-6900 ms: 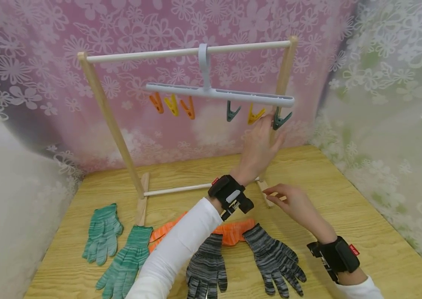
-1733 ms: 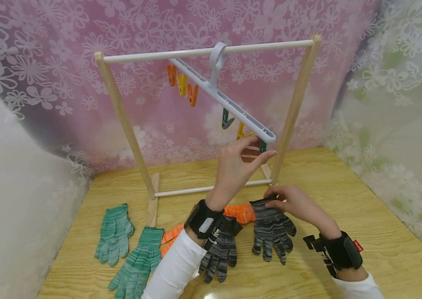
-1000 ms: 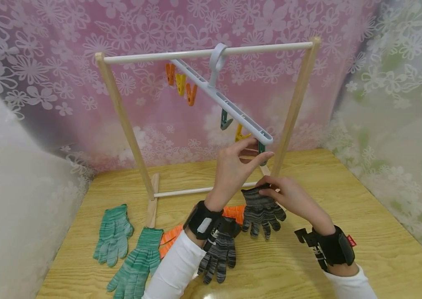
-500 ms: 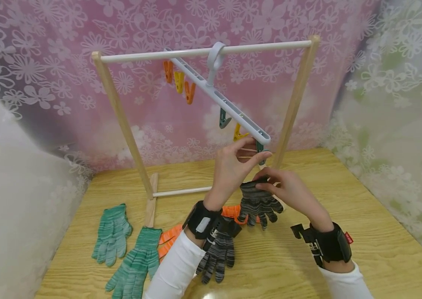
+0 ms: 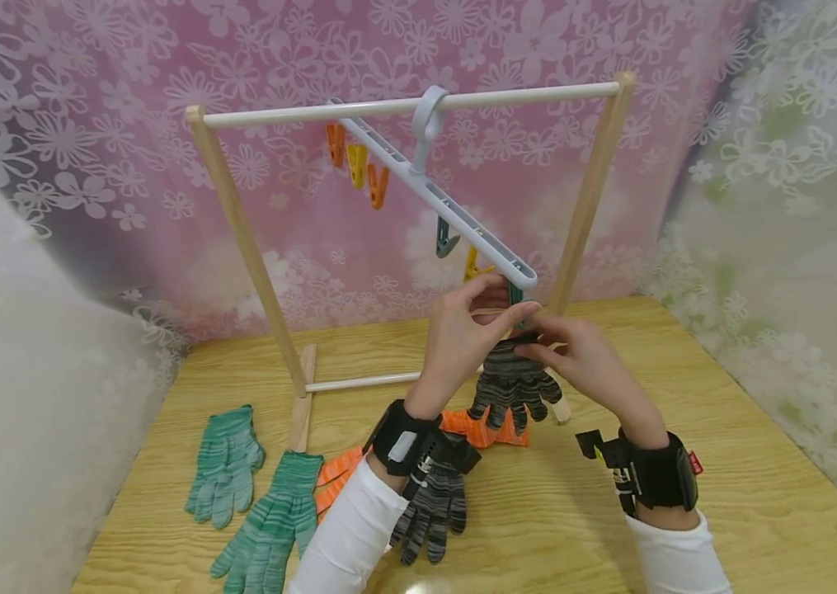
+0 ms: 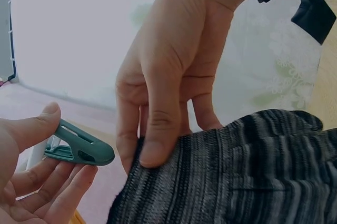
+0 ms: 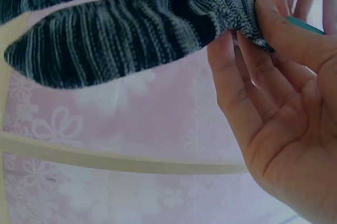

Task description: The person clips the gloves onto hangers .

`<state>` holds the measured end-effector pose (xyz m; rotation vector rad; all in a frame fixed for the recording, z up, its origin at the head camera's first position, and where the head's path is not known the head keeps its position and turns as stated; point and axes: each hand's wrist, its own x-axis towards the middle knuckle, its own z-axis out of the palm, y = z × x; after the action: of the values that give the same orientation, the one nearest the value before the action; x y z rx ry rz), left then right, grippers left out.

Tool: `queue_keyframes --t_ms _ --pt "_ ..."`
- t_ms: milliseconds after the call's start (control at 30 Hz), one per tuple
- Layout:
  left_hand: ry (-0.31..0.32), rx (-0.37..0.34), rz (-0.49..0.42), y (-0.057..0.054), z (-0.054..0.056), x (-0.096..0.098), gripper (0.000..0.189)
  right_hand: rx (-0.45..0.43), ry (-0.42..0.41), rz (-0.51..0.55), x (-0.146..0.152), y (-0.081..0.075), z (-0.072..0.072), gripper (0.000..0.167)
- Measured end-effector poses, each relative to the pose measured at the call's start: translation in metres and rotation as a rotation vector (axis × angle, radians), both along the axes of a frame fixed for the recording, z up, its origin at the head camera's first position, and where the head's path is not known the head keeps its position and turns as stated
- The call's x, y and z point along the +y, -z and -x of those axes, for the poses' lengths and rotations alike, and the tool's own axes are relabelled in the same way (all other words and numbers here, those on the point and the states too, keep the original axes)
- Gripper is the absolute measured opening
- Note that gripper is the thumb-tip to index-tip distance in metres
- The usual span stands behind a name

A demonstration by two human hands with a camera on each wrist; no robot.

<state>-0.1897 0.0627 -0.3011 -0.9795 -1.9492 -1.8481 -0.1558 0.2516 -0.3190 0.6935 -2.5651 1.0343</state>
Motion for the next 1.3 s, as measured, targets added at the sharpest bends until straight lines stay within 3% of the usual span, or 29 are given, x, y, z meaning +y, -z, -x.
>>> queue_keyframes --t_ms 267,867,1300 --pt "-0.019 0.018 -0.002 -0.0008 0.0019 0.0019 0.027 0.043 0.032 -0.014 0.0035 -0.0065 -0.0026 0.021" --pt "-0.101 0.027 0.047 0.0007 0.0042 0.0013 0.022 0.098 0.088 0.020 0.0067 -0.0047 -0.0023 0.016" --pt "-0.127 0.020 0.083 0.0000 0.0055 -0.0008 0.021 0.136 0.109 0.038 0.0046 -0.0013 -0.0007 0.017"
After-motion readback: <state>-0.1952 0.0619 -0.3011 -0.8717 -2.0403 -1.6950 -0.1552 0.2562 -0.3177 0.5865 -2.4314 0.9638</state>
